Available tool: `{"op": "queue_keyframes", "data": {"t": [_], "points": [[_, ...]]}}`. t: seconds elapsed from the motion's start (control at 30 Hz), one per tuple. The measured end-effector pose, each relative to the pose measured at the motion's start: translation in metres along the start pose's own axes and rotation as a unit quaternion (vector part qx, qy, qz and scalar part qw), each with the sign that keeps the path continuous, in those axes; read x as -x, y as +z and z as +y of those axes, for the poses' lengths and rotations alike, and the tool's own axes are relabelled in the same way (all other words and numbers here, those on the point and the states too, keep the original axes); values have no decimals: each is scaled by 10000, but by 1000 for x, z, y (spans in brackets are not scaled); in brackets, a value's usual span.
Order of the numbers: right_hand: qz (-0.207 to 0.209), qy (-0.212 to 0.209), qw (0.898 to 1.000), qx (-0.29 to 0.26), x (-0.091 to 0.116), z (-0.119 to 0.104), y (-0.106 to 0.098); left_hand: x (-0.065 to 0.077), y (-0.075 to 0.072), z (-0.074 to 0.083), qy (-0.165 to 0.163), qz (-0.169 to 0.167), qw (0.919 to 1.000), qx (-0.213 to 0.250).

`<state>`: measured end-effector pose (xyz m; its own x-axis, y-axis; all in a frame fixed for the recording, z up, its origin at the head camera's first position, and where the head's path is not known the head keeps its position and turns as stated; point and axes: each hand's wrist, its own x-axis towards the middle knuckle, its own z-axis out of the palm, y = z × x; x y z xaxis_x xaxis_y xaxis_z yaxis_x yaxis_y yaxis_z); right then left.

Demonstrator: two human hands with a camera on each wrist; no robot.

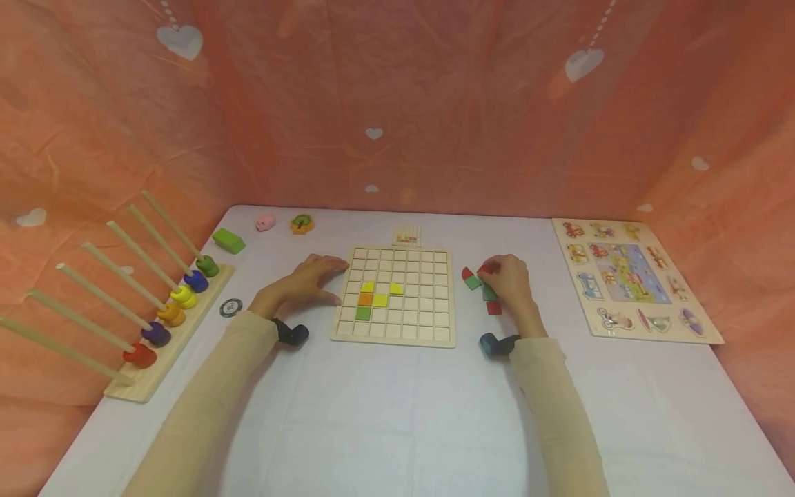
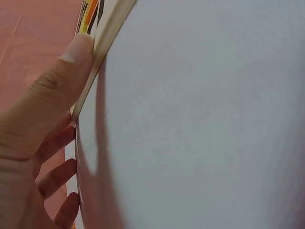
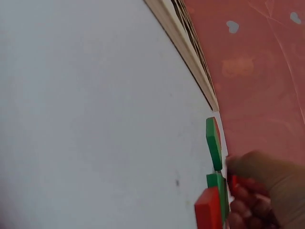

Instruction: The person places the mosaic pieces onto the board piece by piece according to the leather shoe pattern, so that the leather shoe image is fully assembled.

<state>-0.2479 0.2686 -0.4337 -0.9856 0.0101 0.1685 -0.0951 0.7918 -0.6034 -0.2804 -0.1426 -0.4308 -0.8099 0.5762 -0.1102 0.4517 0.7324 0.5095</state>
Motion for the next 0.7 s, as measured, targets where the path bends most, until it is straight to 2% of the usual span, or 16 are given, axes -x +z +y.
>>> {"op": "queue_keyframes", "data": {"t": [0.17, 0.33, 0.53, 0.7], "points": [[236, -516, 9961, -676, -1, -8, 5, 0, 0, 0, 11, -6, 10000, -50], [72, -1180, 9874, -1056, 3, -38, 15, 0, -1, 1, 18, 8, 10000, -57], [-318, -2269, 9627, -1440, 15, -76, 42, 1, 0, 2, -71, -9, 10000, 53], [-775, -2946, 9417, -1427, 30, -101, 67, 1, -1, 3, -40, 32, 9999, 97]]}}
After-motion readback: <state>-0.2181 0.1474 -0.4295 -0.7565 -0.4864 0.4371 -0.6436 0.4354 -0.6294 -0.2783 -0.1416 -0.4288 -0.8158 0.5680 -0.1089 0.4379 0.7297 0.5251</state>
